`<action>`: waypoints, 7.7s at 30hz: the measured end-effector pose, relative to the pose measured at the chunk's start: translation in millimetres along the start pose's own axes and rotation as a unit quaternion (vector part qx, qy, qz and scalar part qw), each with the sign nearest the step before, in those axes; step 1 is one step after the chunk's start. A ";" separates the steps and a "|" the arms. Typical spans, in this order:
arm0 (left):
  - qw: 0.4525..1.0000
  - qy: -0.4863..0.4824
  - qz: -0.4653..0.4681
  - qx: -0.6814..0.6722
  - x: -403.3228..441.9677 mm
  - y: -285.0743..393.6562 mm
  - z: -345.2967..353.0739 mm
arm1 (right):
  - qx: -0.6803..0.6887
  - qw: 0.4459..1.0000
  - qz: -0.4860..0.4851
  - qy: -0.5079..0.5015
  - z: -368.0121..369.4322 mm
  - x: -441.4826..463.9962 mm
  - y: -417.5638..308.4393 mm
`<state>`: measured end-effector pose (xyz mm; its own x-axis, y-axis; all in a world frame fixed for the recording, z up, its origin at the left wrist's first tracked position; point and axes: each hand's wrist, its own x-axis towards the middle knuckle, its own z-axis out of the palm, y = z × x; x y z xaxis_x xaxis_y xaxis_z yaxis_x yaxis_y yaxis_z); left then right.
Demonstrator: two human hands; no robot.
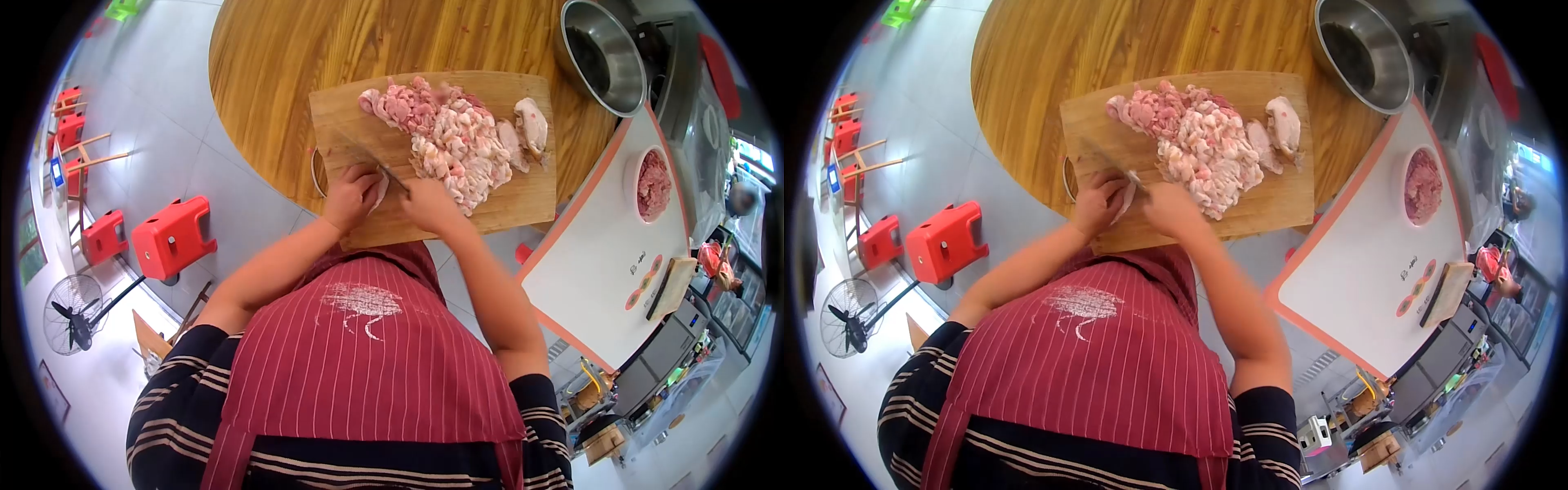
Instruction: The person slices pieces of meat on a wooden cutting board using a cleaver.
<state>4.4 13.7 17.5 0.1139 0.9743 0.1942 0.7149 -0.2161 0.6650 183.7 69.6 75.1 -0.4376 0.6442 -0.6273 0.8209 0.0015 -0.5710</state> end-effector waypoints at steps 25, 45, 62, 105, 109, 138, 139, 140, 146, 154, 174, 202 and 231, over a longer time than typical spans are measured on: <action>0.999 0.011 -0.016 0.025 1.7 -0.4 7.6 | -0.019 0.996 0.090 0.018 23.6 -63.6 0.7; 0.998 0.057 -0.006 0.012 2.1 4.0 7.3 | -0.018 0.999 -0.017 0.020 7.2 -42.9 49.5; 1.000 0.000 -0.002 -0.002 -6.2 -11.7 12.3 | 0.022 0.993 0.101 0.054 31.1 -39.3 -10.9; 1.000 0.005 -0.003 -0.003 -2.6 -4.5 6.8 | -0.013 0.997 0.066 0.046 23.1 -55.8 -11.4; 1.000 0.004 -0.015 0.007 -3.5 -4.4 9.3 | -0.014 0.998 0.048 0.043 22.0 -55.4 -6.6; 0.998 -0.016 0.042 0.037 -8.3 -25.1 23.6 | 0.048 0.995 0.035 0.079 31.8 -2.0 -28.2; 0.996 -0.018 0.076 0.041 -8.3 -28.4 21.0 | 0.051 0.995 0.029 0.081 31.8 4.1 -31.9; 0.996 -0.019 0.078 0.047 -11.4 -30.4 18.4 | 0.053 0.994 0.031 0.088 32.7 8.6 -35.0; 0.999 -0.045 0.008 -0.004 -16.7 -12.1 -0.4 | 0.026 0.999 0.002 0.033 22.4 -27.1 29.5; 0.999 -0.004 0.024 -0.021 -12.3 -11.4 7.0 | 0.047 0.985 0.027 0.166 35.5 -75.9 32.6; 1.000 0.021 0.009 0.019 -2.4 -1.9 6.8 | 0.012 0.994 0.103 0.019 21.3 -91.6 -3.4; 1.000 0.002 0.024 -0.018 -4.5 0.9 1.8 | 0.010 0.999 -0.012 0.035 14.6 -2.4 0.5; 0.999 -0.002 0.005 0.041 -3.1 -1.4 0.4 | 0.035 0.996 0.080 0.014 38.6 -87.7 10.6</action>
<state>3.3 11.0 15.7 0.1238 0.9725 0.1973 0.7678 -0.2198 0.6018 216.7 -16.4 103.6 -0.2917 0.6530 -0.6989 0.8515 -0.1556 -0.5008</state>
